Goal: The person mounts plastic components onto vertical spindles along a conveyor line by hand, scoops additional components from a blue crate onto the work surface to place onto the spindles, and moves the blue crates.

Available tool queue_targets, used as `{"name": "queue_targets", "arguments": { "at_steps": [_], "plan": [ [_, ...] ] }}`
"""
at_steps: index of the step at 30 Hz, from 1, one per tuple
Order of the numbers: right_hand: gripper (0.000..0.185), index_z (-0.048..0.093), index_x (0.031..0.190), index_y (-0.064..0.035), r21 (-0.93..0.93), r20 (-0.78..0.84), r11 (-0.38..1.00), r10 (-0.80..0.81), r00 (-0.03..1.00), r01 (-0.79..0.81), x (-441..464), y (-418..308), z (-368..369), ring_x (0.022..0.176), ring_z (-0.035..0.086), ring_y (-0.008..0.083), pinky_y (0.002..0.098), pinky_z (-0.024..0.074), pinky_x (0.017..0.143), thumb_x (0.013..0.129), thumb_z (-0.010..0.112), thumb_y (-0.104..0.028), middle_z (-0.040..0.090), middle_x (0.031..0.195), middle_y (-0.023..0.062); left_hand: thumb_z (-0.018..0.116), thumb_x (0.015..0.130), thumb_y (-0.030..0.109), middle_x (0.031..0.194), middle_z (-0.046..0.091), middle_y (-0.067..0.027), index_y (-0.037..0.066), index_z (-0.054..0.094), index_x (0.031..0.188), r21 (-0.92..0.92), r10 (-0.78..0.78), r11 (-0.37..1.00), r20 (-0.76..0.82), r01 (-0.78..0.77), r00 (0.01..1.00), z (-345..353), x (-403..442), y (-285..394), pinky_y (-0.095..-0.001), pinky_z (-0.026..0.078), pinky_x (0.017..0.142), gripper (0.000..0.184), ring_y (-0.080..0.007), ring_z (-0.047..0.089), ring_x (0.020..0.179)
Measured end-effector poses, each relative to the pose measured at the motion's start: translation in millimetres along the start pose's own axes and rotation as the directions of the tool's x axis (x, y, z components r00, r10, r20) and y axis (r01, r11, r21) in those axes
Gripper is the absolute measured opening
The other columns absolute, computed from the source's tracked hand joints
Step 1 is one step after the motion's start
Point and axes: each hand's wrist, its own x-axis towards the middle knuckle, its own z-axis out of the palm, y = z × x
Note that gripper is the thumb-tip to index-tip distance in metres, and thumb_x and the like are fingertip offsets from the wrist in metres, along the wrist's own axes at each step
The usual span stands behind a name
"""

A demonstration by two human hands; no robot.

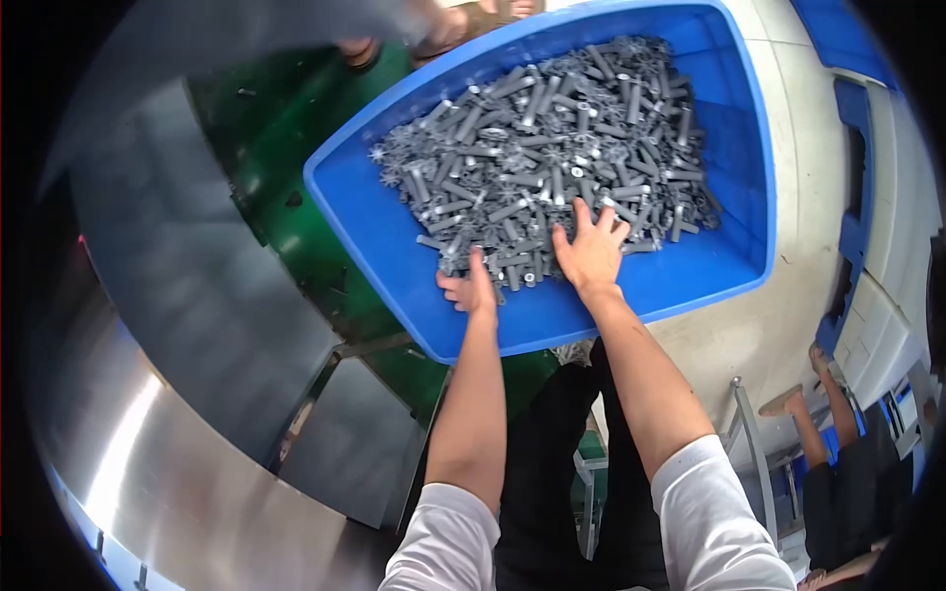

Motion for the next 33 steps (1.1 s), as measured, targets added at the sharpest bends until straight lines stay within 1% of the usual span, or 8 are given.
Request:
{"name": "queue_targets", "arguments": {
  "at_steps": [2,9,13,16,19,22,27,33],
  "plan": [
    [0.067,0.043,0.144,-0.0261,-0.001,-0.031,0.998,0.064,0.997,-0.064,-8.1,-2.4,6.3,0.136,0.024,0.0468,0.0694,0.0372,0.100,0.085,0.065,-0.047,0.030,0.150,0.0176,0.074,0.071,0.066,0.149,0.027,-0.0288,0.019,0.006,0.156,-0.062,0.106,0.992,-0.010,-0.107,0.994,12.5,0.4,-13.6,-0.0507,0.050,0.093,0.119,-0.0442,0.043,0.128],
    [0.059,0.056,0.133,-0.0140,-0.029,-0.262,1.000,-0.011,0.965,0.004,-34.5,-6.7,9.1,0.118,0.040,0.0434,0.0494,0.0490,0.093,0.083,0.068,-0.041,0.044,0.137,0.0213,0.077,0.074,0.057,0.149,0.027,-0.0324,0.019,0.008,0.157,-0.162,0.139,0.979,0.087,-0.124,0.986,-9.8,-50.0,-0.8,-0.0472,0.037,0.110,0.114,-0.0468,0.039,0.134],
    [0.066,0.046,0.144,-0.0256,-0.044,-0.142,0.994,0.090,0.986,-0.097,-25.8,-8.8,5.2,0.135,0.026,0.0474,0.0706,0.0324,0.101,0.087,0.061,-0.055,0.033,0.151,0.0130,0.080,0.077,0.048,0.155,0.016,-0.0304,0.003,0.001,0.155,-0.370,0.254,0.906,0.080,-0.208,0.964,3.9,-50.3,2.7,-0.0460,0.030,0.114,0.120,-0.0415,0.029,0.141],
    [0.068,0.040,0.149,-0.0328,-0.048,-0.040,0.987,0.152,0.988,-0.154,-24.7,0.4,7.5,0.140,0.017,0.0506,0.0717,0.0280,0.104,0.089,0.055,-0.061,0.026,0.157,0.0129,0.077,0.077,0.056,0.155,0.015,-0.0295,0.010,0.006,0.156,-0.355,0.060,0.935,0.094,-0.023,0.994,8.1,-63.9,19.8,-0.0479,0.028,0.116,0.117,-0.0436,0.027,0.142],
    [0.065,0.045,0.146,-0.0315,-0.028,-0.073,0.993,0.114,0.991,-0.116,-28.2,2.2,7.5,0.130,0.033,0.0489,0.0619,0.0382,0.102,0.089,0.056,-0.059,0.038,0.147,0.0153,0.073,0.076,0.060,0.144,0.030,-0.0254,0.021,0.028,0.151,-0.225,0.225,0.952,0.055,-0.208,0.973,9.5,-72.5,12.1,-0.0512,0.035,0.109,0.096,-0.0461,0.039,0.132],
    [0.062,0.050,0.143,-0.0284,-0.041,-0.102,0.996,0.077,0.992,-0.082,-27.9,4.1,2.5,0.118,0.045,0.0486,0.0531,0.0446,0.099,0.089,0.058,-0.057,0.045,0.140,0.0174,0.073,0.077,0.058,0.143,0.033,-0.0210,0.020,0.033,0.147,-0.235,0.301,0.933,0.098,-0.272,0.948,2.5,-80.1,11.0,-0.0506,0.035,0.108,0.089,-0.0465,0.041,0.128],
    [0.067,0.045,0.147,-0.0289,0.144,-0.078,0.988,0.061,0.995,-0.050,-22.3,12.4,10.0,0.126,0.044,0.0528,0.0516,0.0406,0.105,0.088,0.058,-0.059,0.040,0.147,0.0234,0.075,0.077,0.056,0.143,0.036,-0.0186,0.017,0.038,0.144,-0.173,0.350,0.930,0.160,-0.323,0.923,-1.0,-66.9,13.2,-0.0485,0.034,0.109,0.086,-0.0438,0.039,0.132],
    [0.071,0.041,0.149,-0.0284,0.061,-0.040,0.996,0.065,0.997,-0.063,-28.0,11.6,0.2,0.126,0.046,0.0508,0.0503,0.0399,0.106,0.088,0.056,-0.062,0.034,0.152,0.0254,0.076,0.075,0.055,0.138,0.043,-0.0170,0.016,0.044,0.140,0.005,0.375,0.922,0.238,-0.388,0.896,-8.5,-99.3,34.1,-0.0510,0.032,0.107,0.083,-0.0428,0.042,0.126]
  ]
}}
